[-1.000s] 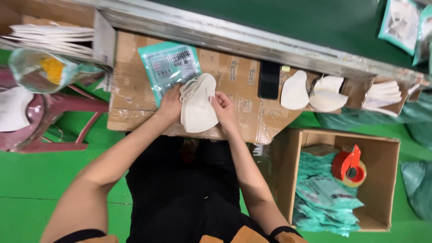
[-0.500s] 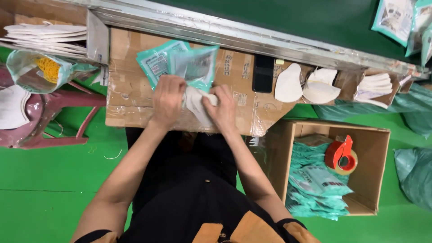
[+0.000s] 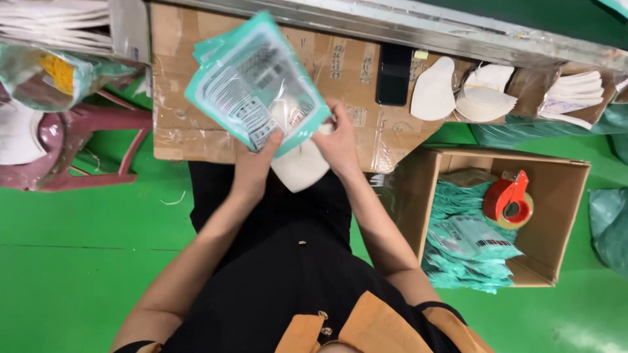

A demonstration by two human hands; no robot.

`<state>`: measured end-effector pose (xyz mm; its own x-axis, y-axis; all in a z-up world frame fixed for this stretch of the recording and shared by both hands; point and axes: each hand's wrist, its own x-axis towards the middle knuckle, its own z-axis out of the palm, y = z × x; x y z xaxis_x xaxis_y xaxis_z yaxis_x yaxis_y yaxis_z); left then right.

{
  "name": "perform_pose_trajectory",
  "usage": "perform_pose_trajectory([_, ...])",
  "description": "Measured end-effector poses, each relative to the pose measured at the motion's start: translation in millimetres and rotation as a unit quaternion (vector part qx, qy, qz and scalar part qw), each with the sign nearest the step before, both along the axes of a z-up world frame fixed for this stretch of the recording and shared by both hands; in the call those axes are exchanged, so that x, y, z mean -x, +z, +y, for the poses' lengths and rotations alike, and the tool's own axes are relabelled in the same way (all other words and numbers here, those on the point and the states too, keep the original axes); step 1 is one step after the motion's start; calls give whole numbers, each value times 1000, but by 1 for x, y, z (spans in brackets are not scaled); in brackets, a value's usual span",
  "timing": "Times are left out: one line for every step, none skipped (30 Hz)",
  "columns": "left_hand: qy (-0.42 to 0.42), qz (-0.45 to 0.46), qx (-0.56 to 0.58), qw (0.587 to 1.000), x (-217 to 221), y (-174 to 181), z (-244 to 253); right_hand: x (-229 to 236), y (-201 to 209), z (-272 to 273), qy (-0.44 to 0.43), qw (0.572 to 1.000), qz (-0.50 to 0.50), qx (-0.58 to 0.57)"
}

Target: The person is packaging stacks of face masks into individual plastic bags at a production workstation.

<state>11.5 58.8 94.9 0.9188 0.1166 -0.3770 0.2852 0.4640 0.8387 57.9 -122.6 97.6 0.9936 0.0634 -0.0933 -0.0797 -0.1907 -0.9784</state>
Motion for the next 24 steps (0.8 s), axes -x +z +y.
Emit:
perform_pose_trajectory([9,-12,-45,999,5,-2,-10,0,-8,3,-67,996,-21,-48])
perform_pose_trajectory([19,-23,-90,996,10,-3,-19,1,-15,6,-133,986,-42,-95])
perform_pose_trajectory([21,-23,-89,996,9,1,-19,7,-20,9,-131,986,-42,-95])
perform_pose_trajectory([42,-26,-106,993,7,5,-19,12,-24,12,-142,980,-36,-134])
perform_pose_trajectory([61,-29,-123,990,5,9,-17,17,-28,17,-154,972,-30,-174])
perform_pose_trajectory([63,-30,-124,990,1,12,-11,22,-14,18,-152,972,-31,-175])
perform_pose_trajectory([91,-33,-116,989,-2,15,-6,28,1,18,-95,942,129,-296])
perform_pose_trajectory([118,-35,-108,986,-6,18,-1,33,15,17,-37,869,284,-403])
perform_pose_trajectory([117,-35,-106,987,-4,13,0,38,11,15,-38,870,284,-402])
perform_pose_trajectory([105,-20,-111,988,-3,9,1,42,8,13,-26,885,265,-382])
perform_pose_trajectory([93,-5,-116,989,0,4,2,48,4,11,-14,899,247,-362])
perform_pose_trajectory([93,-3,-115,989,6,-1,-1,51,-12,7,-16,899,249,-361])
perform_pose_trajectory([29,-8,-127,991,11,-6,-5,52,-27,3,-19,886,204,-416])
perform_pose_trajectory([-35,-14,-138,990,16,-11,-9,54,-42,-2,-23,869,157,-468])
perform_pose_trajectory([-36,-14,-137,990,18,-10,-12,53,-41,1,-25,870,157,-467])
perform_pose_trajectory([-105,-36,-135,985,19,-9,-14,52,-40,4,-80,867,178,-458])
perform_pose_trajectory([-173,-58,-133,974,21,-8,-16,51,-38,9,-134,861,199,-449])
perform_pose_trajectory([-173,-58,-133,974,23,2,-15,53,-45,-1,-134,861,200,-449])
perform_pose_trajectory([-233,-59,-127,962,22,13,-12,50,-51,-8,-111,877,187,-428])
perform_pose_trajectory([-292,-60,-121,947,21,24,-8,48,-57,-15,-87,892,174,-407])
perform_pose_trajectory([-292,-59,-122,947,17,49,-2,46,-40,-18,-86,892,175,-408])
perform_pose_trajectory([-375,-57,-197,904,12,75,5,43,-24,-21,-80,915,178,-353])
perform_pose_trajectory([-454,-53,-269,848,8,100,12,42,-8,-25,-75,934,181,-297])
perform_pose_trajectory([-455,-50,-269,848,8,109,16,42,-6,-30,-75,934,183,-298])
